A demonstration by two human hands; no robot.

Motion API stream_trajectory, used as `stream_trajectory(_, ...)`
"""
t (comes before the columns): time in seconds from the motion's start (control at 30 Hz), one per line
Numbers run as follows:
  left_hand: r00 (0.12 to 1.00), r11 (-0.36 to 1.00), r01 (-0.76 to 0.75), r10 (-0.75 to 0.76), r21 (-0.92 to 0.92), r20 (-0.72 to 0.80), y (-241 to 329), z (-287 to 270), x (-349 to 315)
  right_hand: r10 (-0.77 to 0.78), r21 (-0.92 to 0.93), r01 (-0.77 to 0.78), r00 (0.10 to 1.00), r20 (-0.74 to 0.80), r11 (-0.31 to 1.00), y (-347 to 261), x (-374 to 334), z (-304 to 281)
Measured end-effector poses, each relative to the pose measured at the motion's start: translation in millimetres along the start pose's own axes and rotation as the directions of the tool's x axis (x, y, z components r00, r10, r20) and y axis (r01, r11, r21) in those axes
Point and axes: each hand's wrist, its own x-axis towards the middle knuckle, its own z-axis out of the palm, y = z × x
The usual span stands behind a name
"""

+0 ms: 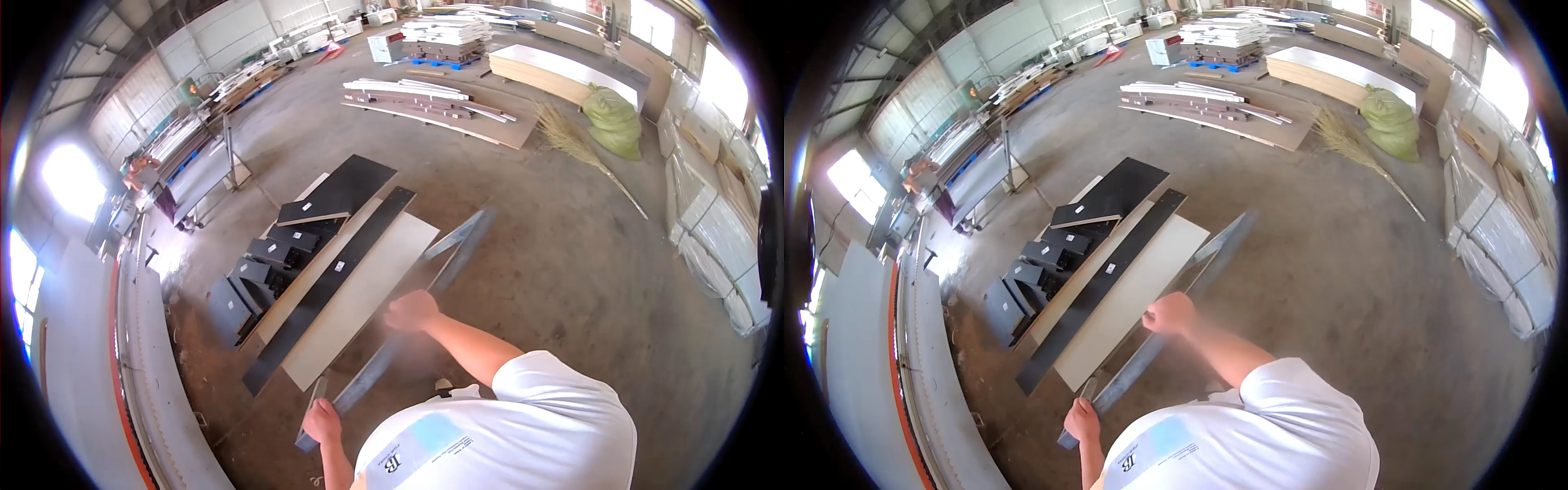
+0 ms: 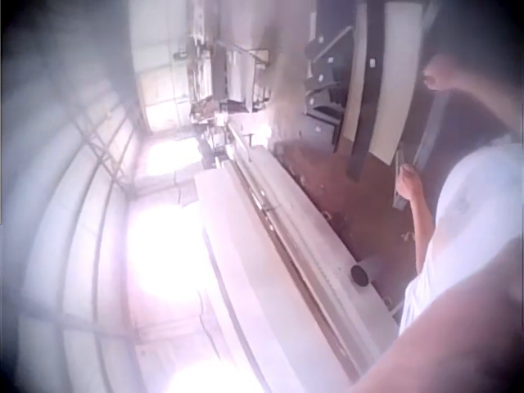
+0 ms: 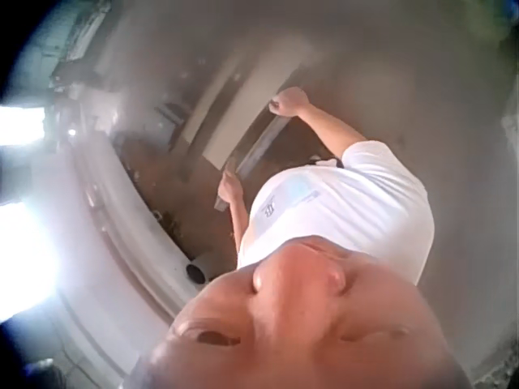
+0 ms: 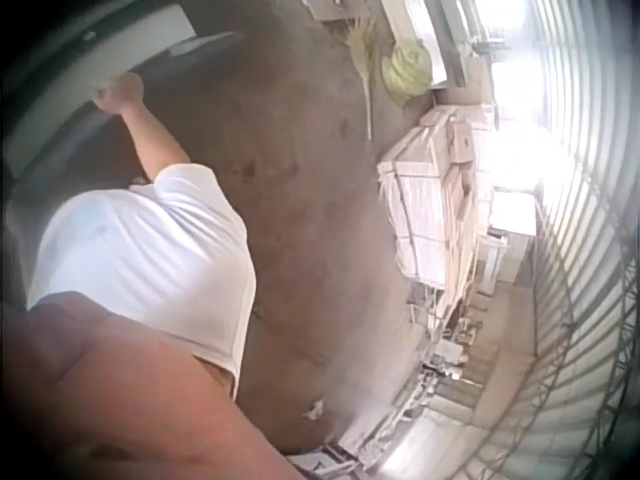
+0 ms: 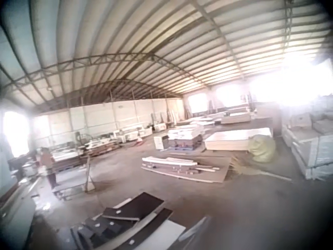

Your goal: The person touches a machine, walks across a workshop, and moves a metal frame.

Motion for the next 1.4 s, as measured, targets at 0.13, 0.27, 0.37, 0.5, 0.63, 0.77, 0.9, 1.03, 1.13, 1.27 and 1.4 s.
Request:
stream_trajectory(0.13, 1.000, 0.752, -0.017, 0.005, -0.659, -0.020, -31, -26, -3, 0.020, -0.017, -0.019, 0.993, 0.112, 1.000, -26, -10, -24)
stream_trajectory(0.27, 0.870, 0.395, -0.451, -0.007, -0.801, -0.493, -47, -166, 66, 0.003, -0.054, -0.011, 0.990, -0.143, 0.999, -2, -20, 1)
stream_trajectory(0.37, 0.607, 0.491, -0.485, -0.406, -0.724, -0.683, -62, -332, 67, -0.047, -0.108, 0.031, 0.988, -0.144, 0.994, -6, -22, -1)
stream_trajectory(0.5, 0.343, 0.532, -0.684, -0.370, -0.499, -0.864, -89, -421, 28, 0.003, -0.067, -0.008, 0.996, -0.087, 0.998, -28, -59, -10)
stream_trajectory(0.63, 0.737, 0.542, -0.626, 0.178, -0.561, -0.652, -90, -331, 11, -0.027, -0.088, 0.016, 0.992, -0.123, 0.996, -32, -78, -8)
stream_trajectory(0.77, 0.970, 0.932, -0.116, 0.181, -0.343, 0.164, -71, -179, -11, -0.035, -0.078, 0.025, 0.990, -0.135, 0.997, -48, -103, 2)
stream_trajectory(0.9, 0.880, 0.997, 0.015, 0.026, -0.082, 0.475, -60, -96, -60, -0.001, -0.127, -0.017, 0.990, -0.142, 0.992, -43, -132, 9)
stream_trajectory(1.03, 0.899, 0.994, 0.007, 0.042, -0.109, 0.437, -73, -84, -89, -0.035, -0.118, 0.019, 0.990, -0.136, 0.993, -57, -155, 9)
stream_trajectory(1.13, 0.933, 0.992, 0.014, 0.032, -0.124, 0.357, -82, -79, -101, -0.070, -0.127, 0.055, 0.990, -0.121, 0.990, -55, -165, 19)
stream_trajectory(1.27, 0.947, 0.997, 0.048, -0.029, -0.054, 0.319, -93, -79, -117, -0.091, -0.080, 0.081, 0.988, -0.128, 0.993, -66, -179, 25)
stream_trajectory(1.4, 0.946, 0.994, 0.108, -0.107, 0.013, 0.307, -82, -104, -137, -0.115, -0.148, 0.111, 0.993, -0.019, 0.983, -75, -201, 15)
